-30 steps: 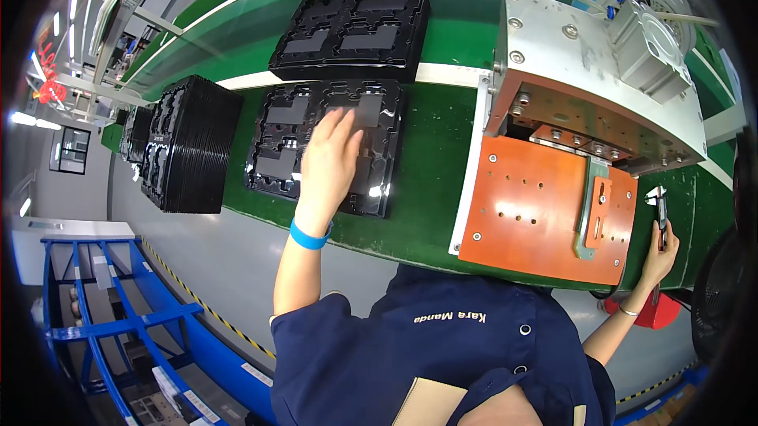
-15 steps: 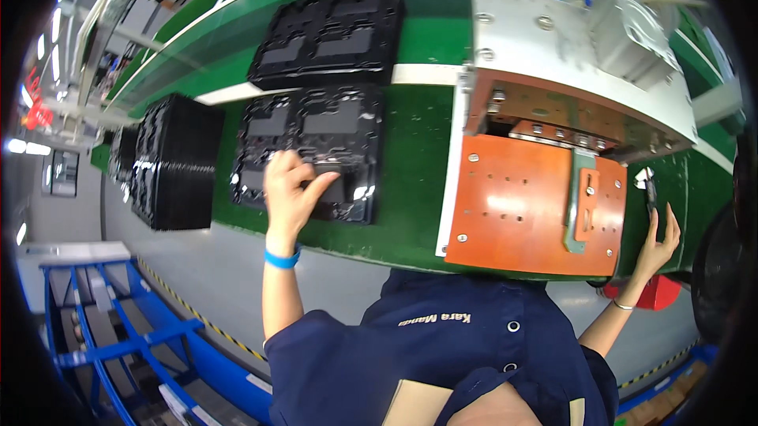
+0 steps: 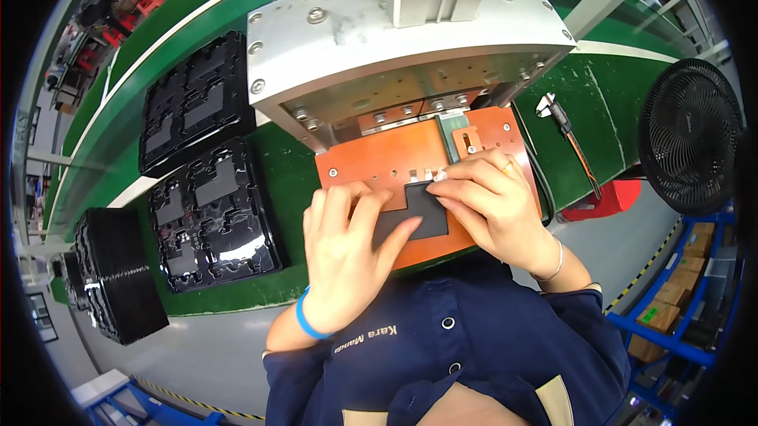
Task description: The person cleans a small black rectangular electronic component with a white wipe, then places it into a metal jig on a green workbench. They press down on the component using the jig's mechanism, remove it, and place it into a black plastic tray. This process is repeated for multiple components.
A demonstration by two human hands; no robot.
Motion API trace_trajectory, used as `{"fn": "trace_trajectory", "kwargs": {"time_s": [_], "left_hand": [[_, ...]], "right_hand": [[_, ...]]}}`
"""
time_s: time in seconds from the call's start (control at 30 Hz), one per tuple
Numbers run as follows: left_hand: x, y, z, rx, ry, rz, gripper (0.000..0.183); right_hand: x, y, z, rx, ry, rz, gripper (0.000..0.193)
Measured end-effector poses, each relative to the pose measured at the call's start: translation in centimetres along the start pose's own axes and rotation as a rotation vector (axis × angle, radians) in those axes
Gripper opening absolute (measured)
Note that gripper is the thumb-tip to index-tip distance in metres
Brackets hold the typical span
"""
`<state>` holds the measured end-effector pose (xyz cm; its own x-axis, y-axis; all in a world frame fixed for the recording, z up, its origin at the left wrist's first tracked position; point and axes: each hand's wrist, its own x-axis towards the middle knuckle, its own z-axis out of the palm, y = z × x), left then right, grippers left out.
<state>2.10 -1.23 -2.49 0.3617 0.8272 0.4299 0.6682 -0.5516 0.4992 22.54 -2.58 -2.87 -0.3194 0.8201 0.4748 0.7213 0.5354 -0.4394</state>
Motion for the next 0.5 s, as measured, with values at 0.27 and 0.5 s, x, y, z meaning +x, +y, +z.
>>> {"fn": "trace_trajectory", "kwargs": {"time_s": [0.27,0.5], "left_hand": [[-2.3,-1.4,-0.9,-0.128,-0.184,0.198,0.034],[-1.8,-1.3,-1.1,-0.12,-0.233,0.248,0.041]], "right_hand": [[0.6,-0.7,1.2,-0.086,-0.036,-0.043,0.021],[0.9,-1.3,0.5,-0.106,0.006,0.04,0.035]]}}
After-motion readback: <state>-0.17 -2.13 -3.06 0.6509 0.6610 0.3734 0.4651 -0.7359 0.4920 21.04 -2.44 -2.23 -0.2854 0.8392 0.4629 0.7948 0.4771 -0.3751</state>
